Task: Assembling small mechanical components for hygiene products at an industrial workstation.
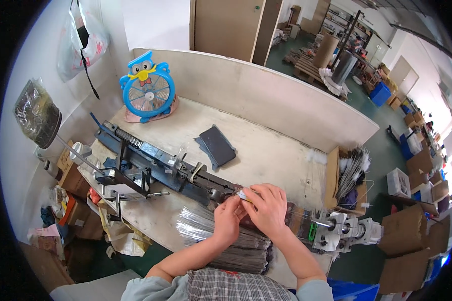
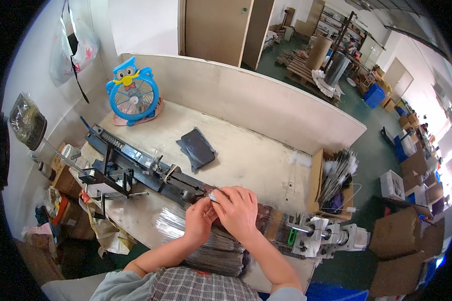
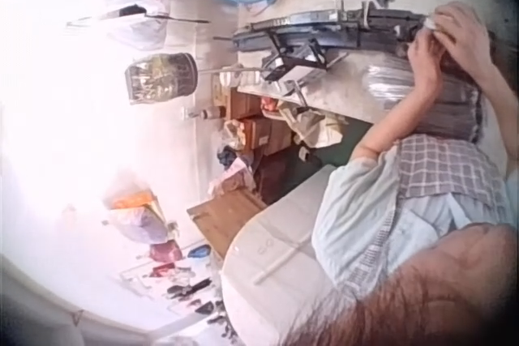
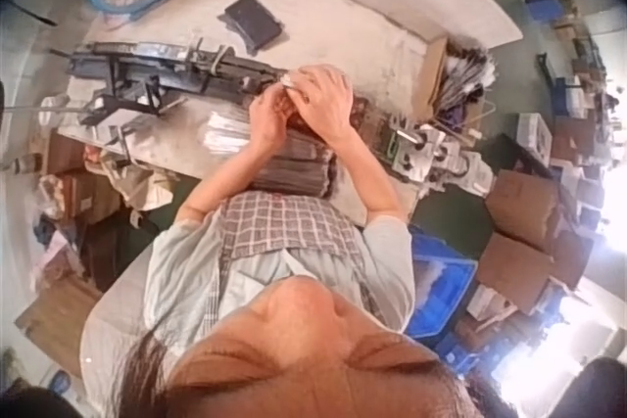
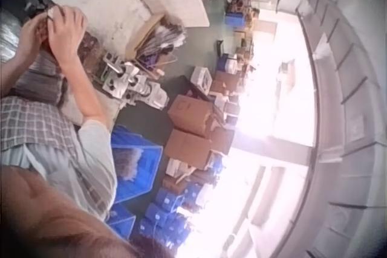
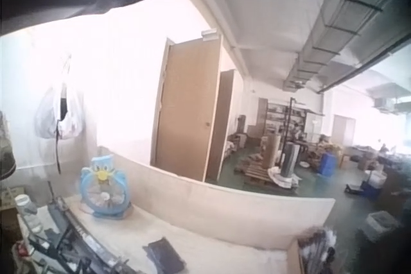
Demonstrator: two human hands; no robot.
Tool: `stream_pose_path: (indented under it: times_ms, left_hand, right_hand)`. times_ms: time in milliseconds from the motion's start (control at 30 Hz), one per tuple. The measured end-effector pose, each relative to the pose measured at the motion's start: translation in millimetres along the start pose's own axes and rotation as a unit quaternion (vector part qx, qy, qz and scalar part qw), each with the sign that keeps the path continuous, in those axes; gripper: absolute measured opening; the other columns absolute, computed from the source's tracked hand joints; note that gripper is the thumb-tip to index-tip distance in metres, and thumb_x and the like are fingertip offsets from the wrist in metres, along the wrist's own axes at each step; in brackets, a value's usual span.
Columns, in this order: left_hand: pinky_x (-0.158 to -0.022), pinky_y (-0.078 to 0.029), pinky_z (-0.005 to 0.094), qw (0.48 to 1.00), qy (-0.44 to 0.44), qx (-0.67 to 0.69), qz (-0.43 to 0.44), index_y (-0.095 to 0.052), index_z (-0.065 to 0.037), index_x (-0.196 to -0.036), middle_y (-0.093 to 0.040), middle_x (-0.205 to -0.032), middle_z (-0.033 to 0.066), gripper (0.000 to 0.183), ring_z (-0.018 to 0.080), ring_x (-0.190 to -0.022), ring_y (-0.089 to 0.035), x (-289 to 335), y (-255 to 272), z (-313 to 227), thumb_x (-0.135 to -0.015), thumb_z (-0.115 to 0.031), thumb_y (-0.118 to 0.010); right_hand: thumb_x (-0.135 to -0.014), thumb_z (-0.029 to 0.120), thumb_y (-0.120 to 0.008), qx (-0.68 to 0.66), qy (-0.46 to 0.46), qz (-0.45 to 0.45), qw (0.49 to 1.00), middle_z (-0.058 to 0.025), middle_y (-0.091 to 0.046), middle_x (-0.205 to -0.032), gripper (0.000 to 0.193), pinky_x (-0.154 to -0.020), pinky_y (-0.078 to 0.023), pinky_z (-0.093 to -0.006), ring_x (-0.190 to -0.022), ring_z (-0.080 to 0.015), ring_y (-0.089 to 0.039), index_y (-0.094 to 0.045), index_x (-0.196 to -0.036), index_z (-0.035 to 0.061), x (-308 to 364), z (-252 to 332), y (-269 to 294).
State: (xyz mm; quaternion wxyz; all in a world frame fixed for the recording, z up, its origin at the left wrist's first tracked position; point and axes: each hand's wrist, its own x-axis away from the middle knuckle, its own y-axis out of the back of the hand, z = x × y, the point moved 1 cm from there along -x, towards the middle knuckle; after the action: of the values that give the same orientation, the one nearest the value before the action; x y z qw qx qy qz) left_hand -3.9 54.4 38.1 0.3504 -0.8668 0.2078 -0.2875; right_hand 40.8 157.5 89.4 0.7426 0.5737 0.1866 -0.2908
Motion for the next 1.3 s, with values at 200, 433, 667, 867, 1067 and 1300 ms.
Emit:
stream_pose_path:
  times_ms: [200, 433, 667, 867, 1067, 1300]
  left_hand:
    - [-0.079, -0.049, 0.0302, 0.999, -0.046, -0.007, -0.003, -0.056, -0.005, -0.092, -0.061, -0.092, 0.0055, 0.008, 0.0152, -0.086, -0.062, -0.9, -2.2, 0.6, -0.089, -0.012, -0.054]
    - [-0.078, -0.049, 0.0302, 0.999, -0.044, -0.016, -0.021, -0.054, -0.004, -0.090, -0.061, -0.089, 0.0056, 0.006, 0.0156, -0.083, -0.061, 1.5, -9.3, 1.0, -0.086, -0.007, -0.057]
    - [-0.074, -0.048, 0.0284, 0.999, -0.034, 0.010, -0.023, -0.055, -0.005, -0.089, -0.060, -0.087, 0.0040, 0.003, 0.0138, -0.082, -0.061, 0.8, -5.4, -2.1, -0.087, -0.006, -0.056]
    - [-0.076, -0.049, 0.0292, 0.999, -0.023, 0.038, -0.008, -0.055, -0.005, -0.091, -0.061, -0.090, 0.0043, 0.005, 0.0144, -0.083, -0.061, 3.6, -8.8, -3.1, -0.087, -0.007, -0.056]
    - [-0.076, -0.049, 0.0294, 0.999, -0.031, 0.008, -0.021, -0.055, -0.004, -0.094, -0.062, -0.092, 0.0048, 0.008, 0.0144, -0.084, -0.061, 3.0, -6.0, -1.8, -0.086, -0.008, -0.057]
    - [-0.076, -0.049, 0.0300, 0.999, -0.026, 0.027, -0.010, -0.056, -0.004, -0.093, -0.061, -0.089, 0.0040, 0.008, 0.0151, -0.084, -0.061, 3.9, -7.6, -1.8, -0.087, -0.010, -0.056]
  right_hand:
    - [-0.069, 0.017, -0.070, -0.013, 0.061, -0.008, 0.998, 0.0029, -0.060, -0.088, 0.022, -0.081, -0.039, -0.0340, -0.088, -0.0161, -0.055, -0.068, -0.091, 0.0160, 5.0, -7.9, 2.1]
    - [-0.068, 0.017, -0.072, -0.048, 0.036, 0.005, 0.998, 0.0020, -0.062, -0.089, 0.022, -0.081, -0.040, -0.0342, -0.089, -0.0184, -0.056, -0.069, -0.090, 0.0164, 11.9, -18.6, 14.3]
    - [-0.070, 0.017, -0.070, -0.069, 0.030, 0.033, 0.997, 0.0009, -0.061, -0.092, 0.022, -0.080, -0.041, -0.0348, -0.091, -0.0196, -0.056, -0.068, -0.092, 0.0151, 8.4, -13.3, 5.9]
    - [-0.070, 0.016, -0.070, -0.070, 0.015, 0.016, 0.997, 0.0008, -0.062, -0.092, 0.020, -0.079, -0.041, -0.0345, -0.091, -0.0200, -0.057, -0.069, -0.090, 0.0141, 11.3, -15.7, 11.3]
    - [-0.070, 0.015, -0.071, -0.057, 0.025, 0.032, 0.998, 0.0007, -0.062, -0.092, 0.020, -0.079, -0.042, -0.0341, -0.090, -0.0200, -0.057, -0.069, -0.089, 0.0134, 9.1, -12.4, 12.4]
    - [-0.068, 0.018, -0.072, -0.075, 0.013, 0.025, 0.997, 0.0005, -0.062, -0.093, 0.026, -0.077, -0.042, -0.0334, -0.091, -0.0193, -0.057, -0.068, -0.093, 0.0119, 8.7, -8.6, 5.8]
